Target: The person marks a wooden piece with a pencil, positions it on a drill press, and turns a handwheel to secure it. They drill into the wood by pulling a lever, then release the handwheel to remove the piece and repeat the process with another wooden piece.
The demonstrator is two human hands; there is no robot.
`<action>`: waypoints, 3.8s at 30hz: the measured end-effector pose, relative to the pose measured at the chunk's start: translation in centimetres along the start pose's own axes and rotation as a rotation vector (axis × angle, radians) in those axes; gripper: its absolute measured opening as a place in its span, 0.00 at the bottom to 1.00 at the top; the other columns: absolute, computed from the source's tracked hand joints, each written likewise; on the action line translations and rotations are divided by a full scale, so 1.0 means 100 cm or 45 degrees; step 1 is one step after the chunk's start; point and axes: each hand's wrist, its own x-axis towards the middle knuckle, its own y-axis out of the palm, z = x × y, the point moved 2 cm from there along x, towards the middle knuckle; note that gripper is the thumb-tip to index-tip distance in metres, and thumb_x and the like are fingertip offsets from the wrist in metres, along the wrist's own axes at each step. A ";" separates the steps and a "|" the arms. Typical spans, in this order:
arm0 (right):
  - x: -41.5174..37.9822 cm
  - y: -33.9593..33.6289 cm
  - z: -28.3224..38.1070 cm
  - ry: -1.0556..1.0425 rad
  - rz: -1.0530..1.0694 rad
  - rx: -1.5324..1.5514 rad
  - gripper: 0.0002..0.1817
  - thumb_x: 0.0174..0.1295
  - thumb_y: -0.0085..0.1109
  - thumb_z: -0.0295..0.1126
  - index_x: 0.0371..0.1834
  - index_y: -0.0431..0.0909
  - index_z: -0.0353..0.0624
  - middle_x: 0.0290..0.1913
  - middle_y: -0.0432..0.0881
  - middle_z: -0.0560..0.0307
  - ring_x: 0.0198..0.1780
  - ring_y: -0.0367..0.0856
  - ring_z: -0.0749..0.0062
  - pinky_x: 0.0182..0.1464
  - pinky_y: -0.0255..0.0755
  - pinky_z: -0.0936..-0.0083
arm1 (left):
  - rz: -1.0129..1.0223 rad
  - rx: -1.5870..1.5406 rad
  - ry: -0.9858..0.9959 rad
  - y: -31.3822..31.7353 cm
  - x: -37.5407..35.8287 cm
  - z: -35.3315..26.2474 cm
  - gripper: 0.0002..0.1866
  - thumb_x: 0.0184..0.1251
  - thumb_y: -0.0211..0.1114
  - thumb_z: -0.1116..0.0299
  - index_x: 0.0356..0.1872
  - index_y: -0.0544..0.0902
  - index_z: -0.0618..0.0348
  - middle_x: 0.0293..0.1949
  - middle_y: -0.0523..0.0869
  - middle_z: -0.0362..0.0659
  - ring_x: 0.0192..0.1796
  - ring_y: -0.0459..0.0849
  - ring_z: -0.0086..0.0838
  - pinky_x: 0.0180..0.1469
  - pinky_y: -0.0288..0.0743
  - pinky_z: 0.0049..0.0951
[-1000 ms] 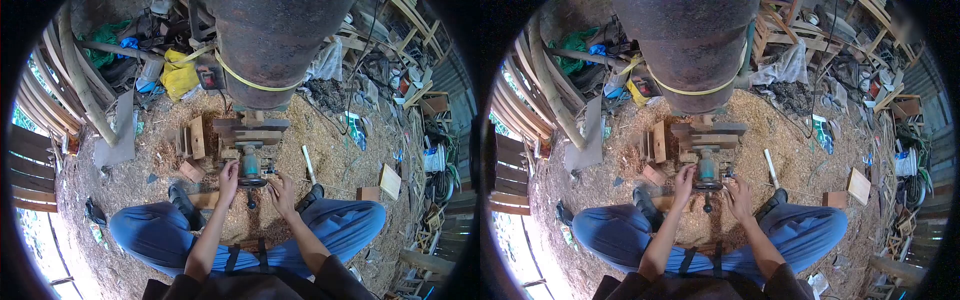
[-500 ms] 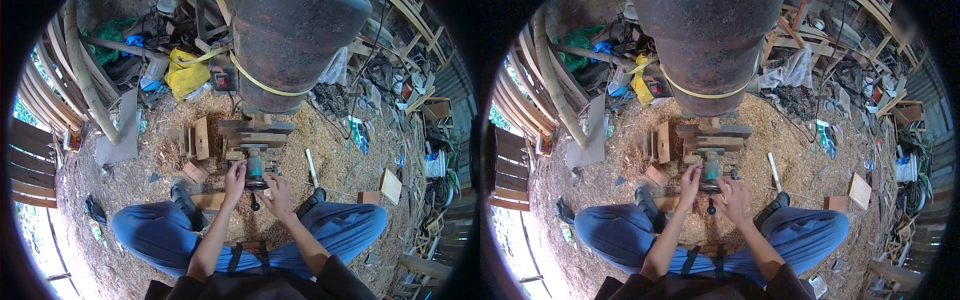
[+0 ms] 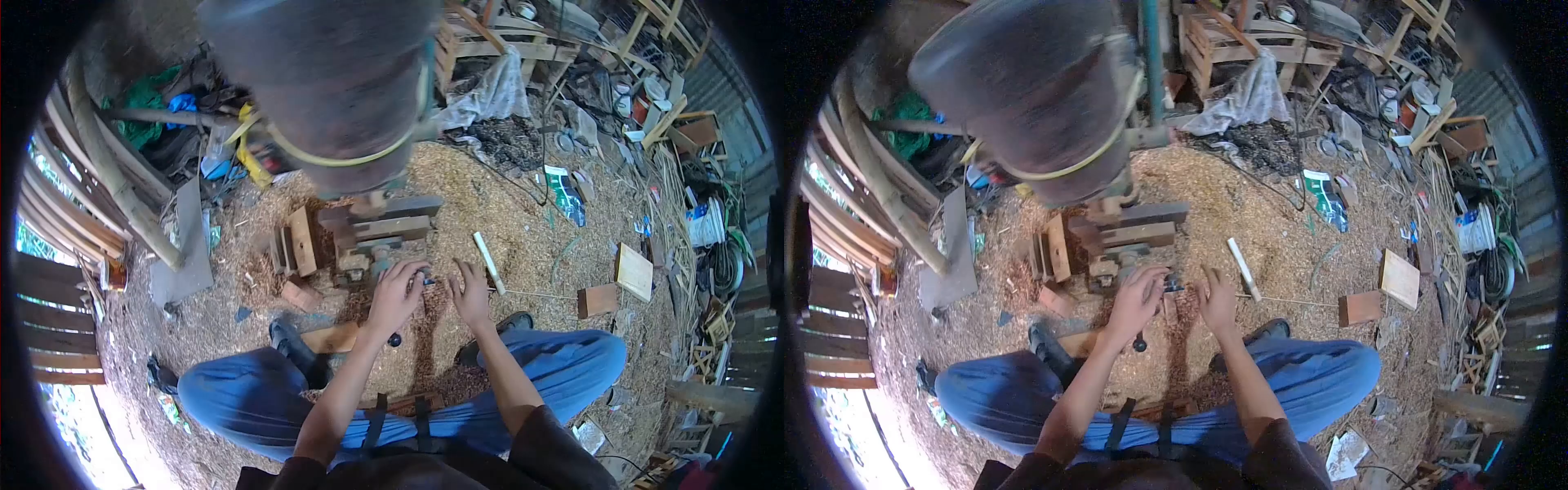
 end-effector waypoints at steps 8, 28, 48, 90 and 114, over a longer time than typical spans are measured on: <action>0.020 0.037 -0.167 0.532 0.027 -0.241 0.29 0.68 0.59 0.34 0.73 0.69 0.38 0.62 0.77 0.38 0.64 0.74 0.39 0.66 0.70 0.48 | 0.297 0.036 -0.012 0.080 0.047 -0.012 0.14 0.78 0.60 0.66 0.58 0.81 0.60 0.58 0.83 0.52 0.62 0.80 0.51 0.67 0.71 0.43; 0.047 -0.017 -0.017 -0.309 -0.016 -0.216 0.17 0.69 0.61 0.30 0.61 0.78 0.54 0.46 0.80 0.52 0.42 0.83 0.52 0.41 0.79 0.57 | -0.217 0.026 -0.178 0.013 0.029 0.031 0.14 0.74 0.61 0.70 0.56 0.82 0.62 0.58 0.84 0.55 0.61 0.80 0.51 0.66 0.71 0.44; 0.088 -0.011 0.009 -0.446 0.019 -0.528 0.16 0.57 0.57 0.20 0.46 0.85 0.50 0.44 0.83 0.54 0.49 0.82 0.58 0.53 0.72 0.60 | -0.202 0.391 -0.288 -0.019 0.022 0.100 0.26 0.67 0.66 0.67 0.66 0.78 0.59 0.64 0.70 0.61 0.68 0.69 0.57 0.70 0.66 0.51; -0.036 0.031 0.029 -0.287 0.609 0.198 0.31 0.60 0.60 0.18 0.70 0.72 0.44 0.53 0.78 0.39 0.55 0.78 0.38 0.59 0.72 0.51 | -0.098 0.147 0.047 -0.055 -0.072 0.060 0.15 0.66 0.70 0.70 0.53 0.88 0.57 0.43 0.90 0.50 0.48 0.87 0.44 0.53 0.79 0.41; -0.024 0.019 0.046 -0.362 0.399 0.129 0.29 0.55 0.65 0.23 0.64 0.79 0.49 0.55 0.77 0.45 0.52 0.80 0.45 0.55 0.75 0.55 | -0.180 0.214 0.151 -0.066 -0.057 0.040 0.09 0.63 0.74 0.69 0.44 0.93 0.54 0.41 0.93 0.43 0.47 0.89 0.35 0.56 0.78 0.38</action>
